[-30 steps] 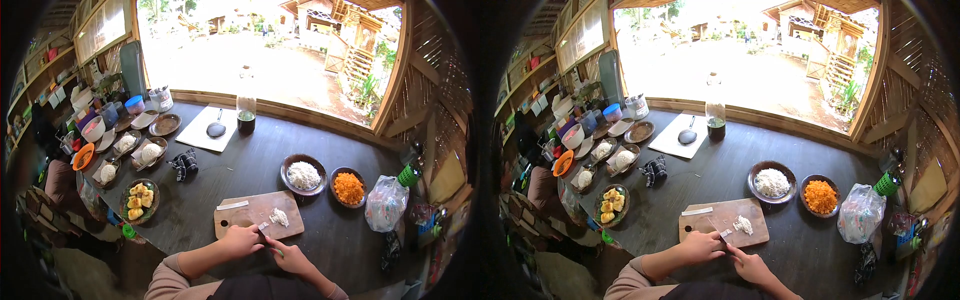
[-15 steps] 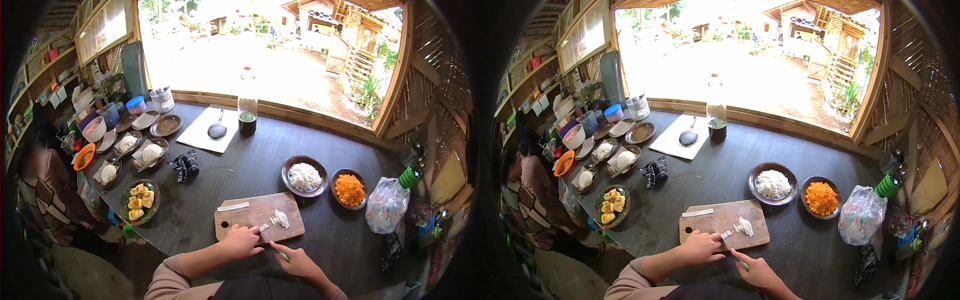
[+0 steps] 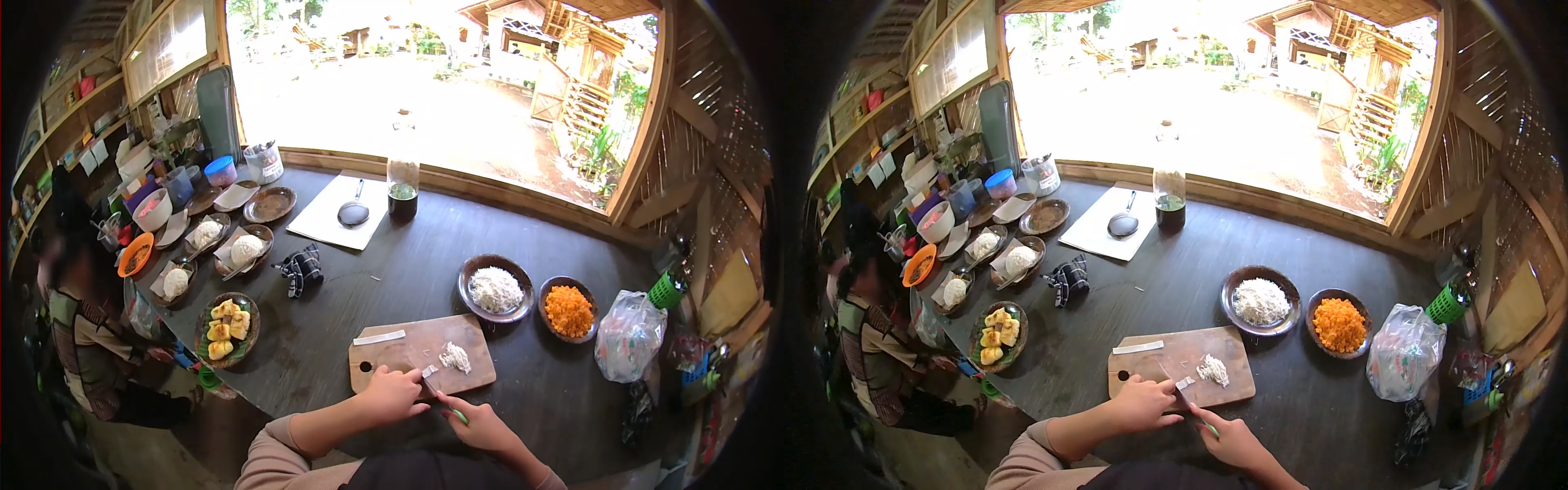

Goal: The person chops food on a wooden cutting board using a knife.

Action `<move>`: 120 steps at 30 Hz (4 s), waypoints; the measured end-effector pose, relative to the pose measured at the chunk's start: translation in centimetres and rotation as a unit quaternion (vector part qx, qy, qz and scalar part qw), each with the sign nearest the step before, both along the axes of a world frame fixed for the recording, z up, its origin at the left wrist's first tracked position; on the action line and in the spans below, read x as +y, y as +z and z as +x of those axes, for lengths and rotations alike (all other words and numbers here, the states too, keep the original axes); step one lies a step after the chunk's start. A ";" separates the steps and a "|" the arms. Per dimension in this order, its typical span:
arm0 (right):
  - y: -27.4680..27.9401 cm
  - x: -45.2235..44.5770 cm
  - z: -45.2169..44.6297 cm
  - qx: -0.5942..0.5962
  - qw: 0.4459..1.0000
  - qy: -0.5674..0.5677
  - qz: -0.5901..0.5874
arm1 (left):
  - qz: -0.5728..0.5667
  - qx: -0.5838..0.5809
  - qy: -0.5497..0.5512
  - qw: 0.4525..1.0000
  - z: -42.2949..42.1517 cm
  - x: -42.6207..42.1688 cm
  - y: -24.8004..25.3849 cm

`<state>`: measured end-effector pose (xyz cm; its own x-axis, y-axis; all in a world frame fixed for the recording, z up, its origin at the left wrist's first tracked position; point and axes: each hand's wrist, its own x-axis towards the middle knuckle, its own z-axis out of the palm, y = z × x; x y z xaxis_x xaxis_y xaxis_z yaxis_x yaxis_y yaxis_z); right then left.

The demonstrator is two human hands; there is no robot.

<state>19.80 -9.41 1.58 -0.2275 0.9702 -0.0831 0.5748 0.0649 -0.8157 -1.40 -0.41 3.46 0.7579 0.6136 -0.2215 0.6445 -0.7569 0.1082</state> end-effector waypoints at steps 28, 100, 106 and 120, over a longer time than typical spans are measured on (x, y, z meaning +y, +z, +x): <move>-0.7 0.6 -0.8 -0.006 1.000 -0.009 0.010 | 0.008 -0.028 -0.001 1.000 -0.3 -0.2 -0.4; 1.6 0.0 0.2 0.010 0.998 0.007 -0.065 | -0.026 -0.040 0.022 0.999 -0.3 -0.5 -0.2; 2.1 -0.3 0.0 0.039 0.996 0.008 -0.074 | 0.008 -0.087 0.048 0.995 -1.1 -2.1 -1.5; 0.9 -0.4 -0.9 0.060 0.994 -0.033 -0.080 | 0.101 -0.209 0.094 0.968 -1.2 -3.4 -4.2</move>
